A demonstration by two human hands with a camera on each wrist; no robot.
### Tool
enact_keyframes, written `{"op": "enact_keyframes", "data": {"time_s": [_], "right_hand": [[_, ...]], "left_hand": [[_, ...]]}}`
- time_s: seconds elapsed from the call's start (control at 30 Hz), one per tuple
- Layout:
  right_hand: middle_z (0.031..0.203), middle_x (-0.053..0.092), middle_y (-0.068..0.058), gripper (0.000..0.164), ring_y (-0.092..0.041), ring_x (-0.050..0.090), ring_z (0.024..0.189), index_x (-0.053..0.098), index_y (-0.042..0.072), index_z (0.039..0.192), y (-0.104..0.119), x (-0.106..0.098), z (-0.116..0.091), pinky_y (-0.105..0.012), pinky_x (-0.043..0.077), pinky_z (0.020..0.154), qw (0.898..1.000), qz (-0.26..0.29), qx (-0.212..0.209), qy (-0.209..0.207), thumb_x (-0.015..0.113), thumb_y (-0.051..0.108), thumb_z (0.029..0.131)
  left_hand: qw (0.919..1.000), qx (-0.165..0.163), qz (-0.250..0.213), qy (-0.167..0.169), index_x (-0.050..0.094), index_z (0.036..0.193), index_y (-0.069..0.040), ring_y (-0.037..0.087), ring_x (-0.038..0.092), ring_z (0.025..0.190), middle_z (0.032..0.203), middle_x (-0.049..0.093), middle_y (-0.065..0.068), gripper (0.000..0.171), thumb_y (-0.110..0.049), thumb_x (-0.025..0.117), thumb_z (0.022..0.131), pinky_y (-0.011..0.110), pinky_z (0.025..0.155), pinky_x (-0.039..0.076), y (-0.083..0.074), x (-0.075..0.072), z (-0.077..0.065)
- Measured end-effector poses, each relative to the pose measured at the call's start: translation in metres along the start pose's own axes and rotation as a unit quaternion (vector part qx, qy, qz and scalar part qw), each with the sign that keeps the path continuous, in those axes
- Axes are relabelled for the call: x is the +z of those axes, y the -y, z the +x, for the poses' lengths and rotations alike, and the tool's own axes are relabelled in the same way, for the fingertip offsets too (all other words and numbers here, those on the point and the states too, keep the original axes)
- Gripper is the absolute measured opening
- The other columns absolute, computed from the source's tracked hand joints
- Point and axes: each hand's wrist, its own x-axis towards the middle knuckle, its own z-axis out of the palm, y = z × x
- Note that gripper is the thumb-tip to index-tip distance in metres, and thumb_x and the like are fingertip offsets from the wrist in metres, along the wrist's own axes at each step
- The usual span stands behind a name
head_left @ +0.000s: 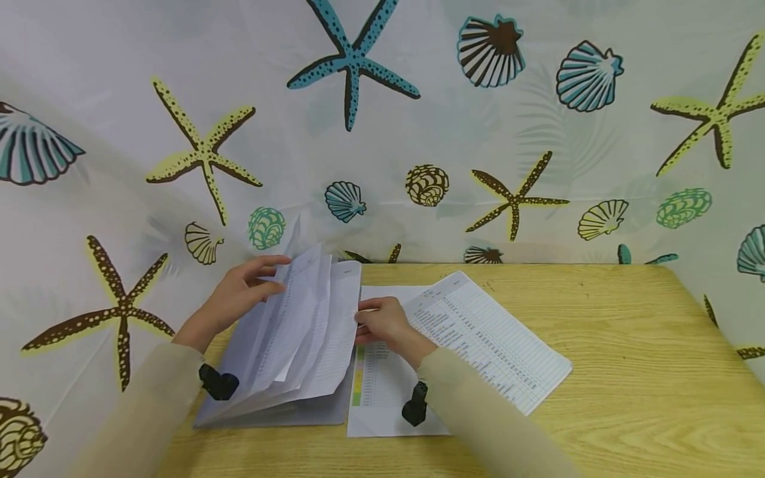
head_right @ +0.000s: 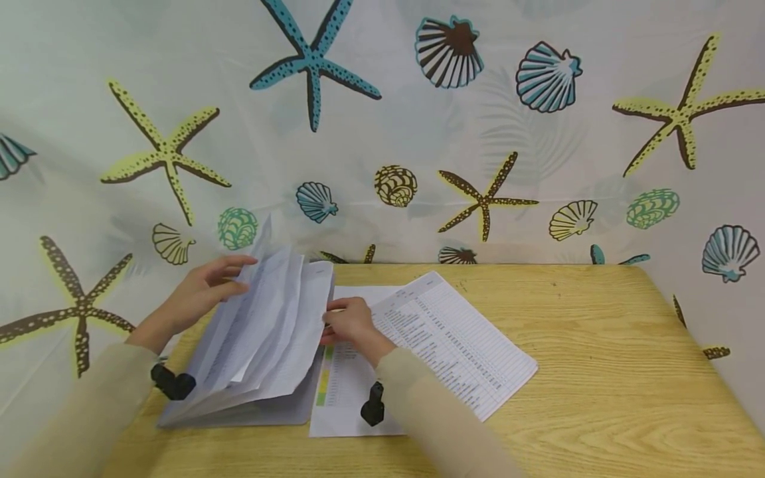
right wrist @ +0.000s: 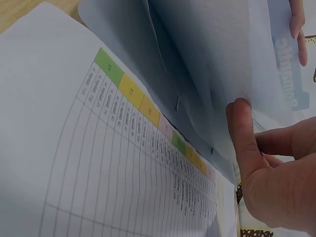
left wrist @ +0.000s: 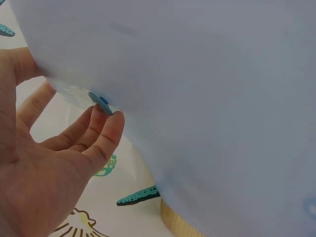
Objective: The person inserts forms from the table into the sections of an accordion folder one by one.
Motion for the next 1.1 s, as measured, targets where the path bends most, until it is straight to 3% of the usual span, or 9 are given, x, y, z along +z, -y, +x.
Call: {"op": "enact_keyframes", "data": {"time_s": [0.17, 0.37, 0.53, 0.77, 1.1], "right_hand": [[0.095, 0.076, -0.019, 0.035, -0.014, 0.069, 0.064, 0.065, -0.007, 0.133, 0.001, 0.007, 0.001, -0.033, 0.064, 0.066, 1.0, -0.004, 0.006, 0.005, 0.062, -0.002, 0.098], [0.102, 0.076, -0.025, 0.038, -0.017, 0.071, 0.066, 0.063, -0.009, 0.134, 0.0, 0.015, 0.003, -0.037, 0.065, 0.07, 1.0, 0.009, 0.002, 0.016, 0.06, -0.007, 0.097], [0.1, 0.076, -0.021, 0.038, -0.017, 0.072, 0.069, 0.063, -0.007, 0.135, -0.001, 0.018, 0.003, -0.041, 0.065, 0.078, 1.0, 0.004, 0.008, 0.025, 0.06, -0.004, 0.097], [0.097, 0.076, -0.018, 0.038, -0.015, 0.072, 0.069, 0.062, -0.006, 0.137, 0.0, 0.021, 0.002, -0.038, 0.065, 0.077, 0.999, 0.011, 0.018, 0.04, 0.061, -0.003, 0.099], [0.1, 0.076, -0.027, 0.039, -0.016, 0.074, 0.069, 0.061, -0.008, 0.139, -0.005, 0.031, 0.006, -0.039, 0.065, 0.077, 0.998, 0.05, 0.005, 0.043, 0.059, -0.006, 0.1]], "left_hand": [[1.0, -0.003, 0.003, -0.001, 0.05, 0.156, -0.015, 0.045, 0.057, 0.134, 0.16, 0.046, 0.025, 0.054, -0.022, 0.064, 0.104, 0.032, 0.09, 0.053, 0.0, -0.001, -0.001], [1.0, -0.007, 0.007, -0.002, 0.051, 0.156, -0.017, 0.044, 0.057, 0.134, 0.16, 0.046, 0.023, 0.053, -0.024, 0.064, 0.105, 0.035, 0.092, 0.053, -0.001, -0.001, -0.002], [1.0, -0.002, 0.006, -0.001, 0.051, 0.155, -0.015, 0.045, 0.057, 0.134, 0.159, 0.046, 0.024, 0.053, -0.024, 0.064, 0.104, 0.033, 0.091, 0.054, -0.001, -0.002, -0.003], [1.0, -0.003, 0.007, 0.0, 0.051, 0.154, -0.016, 0.045, 0.056, 0.134, 0.159, 0.047, 0.024, 0.052, -0.024, 0.063, 0.105, 0.035, 0.093, 0.053, 0.0, -0.002, -0.002], [0.9999, 0.004, 0.009, -0.005, 0.05, 0.156, -0.017, 0.043, 0.06, 0.129, 0.157, 0.049, 0.025, 0.053, -0.023, 0.064, 0.105, 0.037, 0.09, 0.054, -0.002, -0.002, -0.004]]}}
